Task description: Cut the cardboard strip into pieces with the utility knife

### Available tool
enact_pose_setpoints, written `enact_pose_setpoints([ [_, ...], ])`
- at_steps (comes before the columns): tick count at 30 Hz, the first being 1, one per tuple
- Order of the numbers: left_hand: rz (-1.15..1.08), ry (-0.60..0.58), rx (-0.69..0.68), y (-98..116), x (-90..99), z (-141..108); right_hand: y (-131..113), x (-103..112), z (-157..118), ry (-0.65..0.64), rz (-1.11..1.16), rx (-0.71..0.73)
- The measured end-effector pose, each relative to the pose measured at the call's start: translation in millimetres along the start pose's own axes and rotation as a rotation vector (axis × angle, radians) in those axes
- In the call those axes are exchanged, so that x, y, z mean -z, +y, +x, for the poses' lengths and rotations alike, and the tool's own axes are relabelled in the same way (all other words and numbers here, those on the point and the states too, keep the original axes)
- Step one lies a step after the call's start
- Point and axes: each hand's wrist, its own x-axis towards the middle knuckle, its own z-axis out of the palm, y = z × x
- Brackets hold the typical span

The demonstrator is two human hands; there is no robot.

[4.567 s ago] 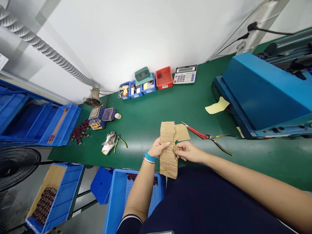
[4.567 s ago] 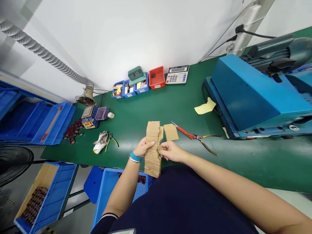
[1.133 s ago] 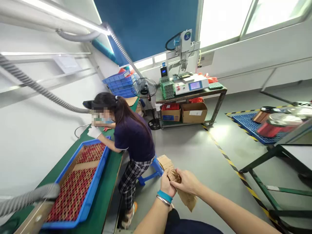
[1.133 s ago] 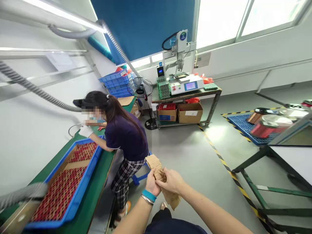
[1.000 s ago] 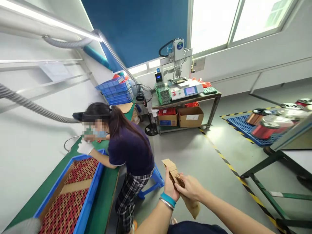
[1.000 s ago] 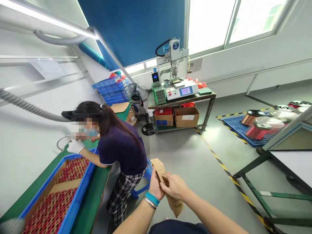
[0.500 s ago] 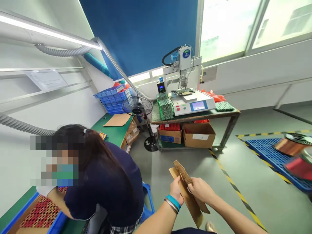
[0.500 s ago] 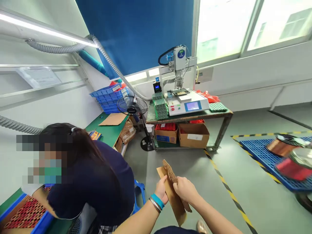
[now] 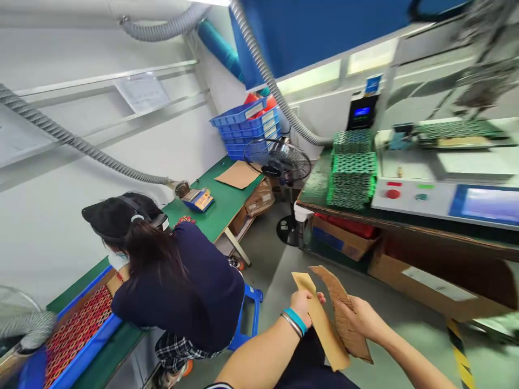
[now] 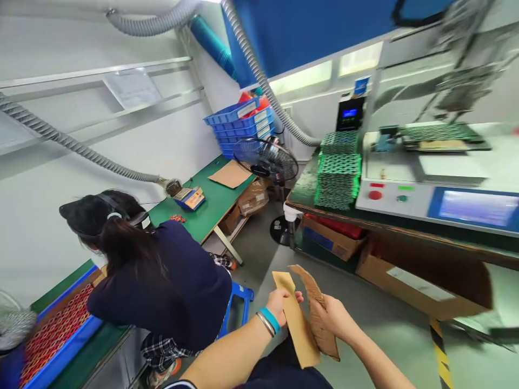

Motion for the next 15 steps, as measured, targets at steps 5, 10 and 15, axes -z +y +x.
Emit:
enact_pose_setpoints([
  [5, -0.111, 0.086, 0.036, 49.9, -7.3, 48.3, 14.9, 23.9, 74.5, -0.038, 0.041, -0.086],
  [10, -0.222, 0.147, 0.046, 95.6, -4.2, 77.9, 2.5, 43.1, 147.7, -0.149, 0.114, -0.202],
  [15, -0.404, 0.241, 0.023, 107.9, 19.1, 85.7, -17.4, 30.1, 220.0, -0.424, 0.08, -0.262],
])
